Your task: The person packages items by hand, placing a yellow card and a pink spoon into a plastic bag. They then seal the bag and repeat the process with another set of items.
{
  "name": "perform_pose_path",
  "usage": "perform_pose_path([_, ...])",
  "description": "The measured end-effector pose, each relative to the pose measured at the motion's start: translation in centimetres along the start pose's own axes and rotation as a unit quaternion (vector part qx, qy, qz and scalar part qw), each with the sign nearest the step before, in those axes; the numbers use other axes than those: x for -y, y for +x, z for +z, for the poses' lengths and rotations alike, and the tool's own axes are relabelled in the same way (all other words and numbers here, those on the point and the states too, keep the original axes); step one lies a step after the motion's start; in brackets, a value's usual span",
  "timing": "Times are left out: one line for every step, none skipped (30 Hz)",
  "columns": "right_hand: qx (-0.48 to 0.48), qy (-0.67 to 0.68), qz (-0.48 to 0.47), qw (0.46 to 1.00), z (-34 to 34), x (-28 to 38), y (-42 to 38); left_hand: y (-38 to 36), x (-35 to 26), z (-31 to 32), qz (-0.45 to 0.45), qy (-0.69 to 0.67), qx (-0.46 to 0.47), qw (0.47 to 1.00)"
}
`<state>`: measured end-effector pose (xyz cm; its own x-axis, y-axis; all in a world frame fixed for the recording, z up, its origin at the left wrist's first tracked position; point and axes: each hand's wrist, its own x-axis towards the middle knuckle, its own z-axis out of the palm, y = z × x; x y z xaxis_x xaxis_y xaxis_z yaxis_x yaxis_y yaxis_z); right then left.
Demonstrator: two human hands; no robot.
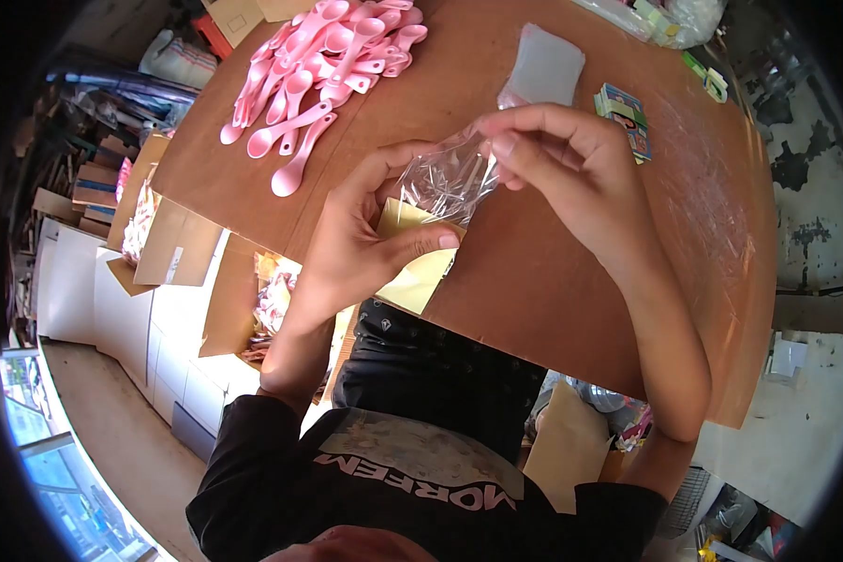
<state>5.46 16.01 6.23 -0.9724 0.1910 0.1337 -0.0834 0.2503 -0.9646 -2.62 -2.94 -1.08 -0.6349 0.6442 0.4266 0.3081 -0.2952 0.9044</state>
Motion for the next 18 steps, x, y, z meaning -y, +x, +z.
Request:
perform_pose_path([-0.030,0.017,0.006,0.999,0.3,-0.2,1.2,-0.2,-0.1,-0.4,0.001,0.003,-0.004,1.000])
perform_pose_path([-0.053,0.000,-0.011,0.999,0.9,-1.3,2.7,-0.7,-0.3,-0.6,-0.021,-0.022,-0.011,0.999])
perform_pose_path([-0.049,-0.001,-0.012,0.999,1.3,-2.7,4.3,-1.2,-0.6,-0.8,-0.042,-0.047,-0.017,0.998])
perform_pose_path([-0.036,-0.056,-0.036,0.997,1.8,-4.2,6.1,-1.5,-0.8,-0.9,-0.052,-0.057,-0.020,0.997])
perform_pose_path([-0.021,-0.112,-0.059,0.992,2.4,-5.4,7.6,-1.9,-1.0,-1.1,-0.066,-0.055,-0.018,0.996])
perform_pose_path([-0.027,-0.183,-0.127,0.974,3.6,-6.0,9.0,-2.1,-1.5,-1.4,-0.091,-0.026,-0.001,0.996])
perform_pose_path([-0.034,-0.253,-0.193,0.947,5.1,-6.4,10.3,-2.3,-2.0,-1.8,-0.116,0.003,0.016,0.993])
perform_pose_path([-0.023,-0.257,-0.248,0.934,6.2,-6.8,11.7,-2.5,-2.1,-2.0,-0.113,0.004,0.015,0.993])
perform_pose_path([-0.035,-0.295,-0.338,0.893,7.4,-7.5,13.1,-2.7,-1.9,-2.1,-0.081,-0.006,-0.011,0.997])
perform_pose_path([-0.045,-0.362,-0.335,0.869,8.7,-7.2,13.5,-2.7,-1.8,-2.2,-0.049,-0.016,-0.035,0.998])
perform_pose_path([-0.056,-0.427,-0.329,0.840,9.8,-6.9,13.9,-2.8,-1.6,-2.5,-0.047,-0.016,-0.036,0.998])
perform_pose_path([-0.055,-0.428,-0.331,0.839,10.6,-7.0,14.6,-2.8,-1.5,-2.8,-0.062,-0.039,-0.048,0.996])
perform_pose_path([-0.082,-0.470,-0.348,0.807,11.4,-7.5,15.4,-2.9,-1.3,-3.1,-0.077,-0.062,-0.059,0.993])
perform_pose_path([-0.108,-0.510,-0.364,0.772,11.6,-7.9,16.0,-2.9,-0.9,-3.5,-0.054,-0.042,-0.060,0.996])
perform_pose_path([-0.110,-0.511,-0.365,0.770,11.6,-7.8,16.2,-2.9,-0.8,-3.8,-0.051,-0.043,-0.059,0.996])
perform_pose_path([-0.108,-0.505,-0.370,0.772,11.4,-7.8,16.4,-2.8,-0.9,-3.9,-0.061,-0.047,-0.066,0.995])
perform_pose_path([-0.106,-0.500,-0.374,0.774,11.2,-7.8,16.5,-2.8,-0.8,-3.9,-0.071,-0.053,-0.073,0.993])
perform_pose_path([-0.107,-0.504,-0.374,0.771,10.8,-7.8,16.5,-2.8,-0.6,-3.9,-0.074,-0.042,-0.076,0.993])
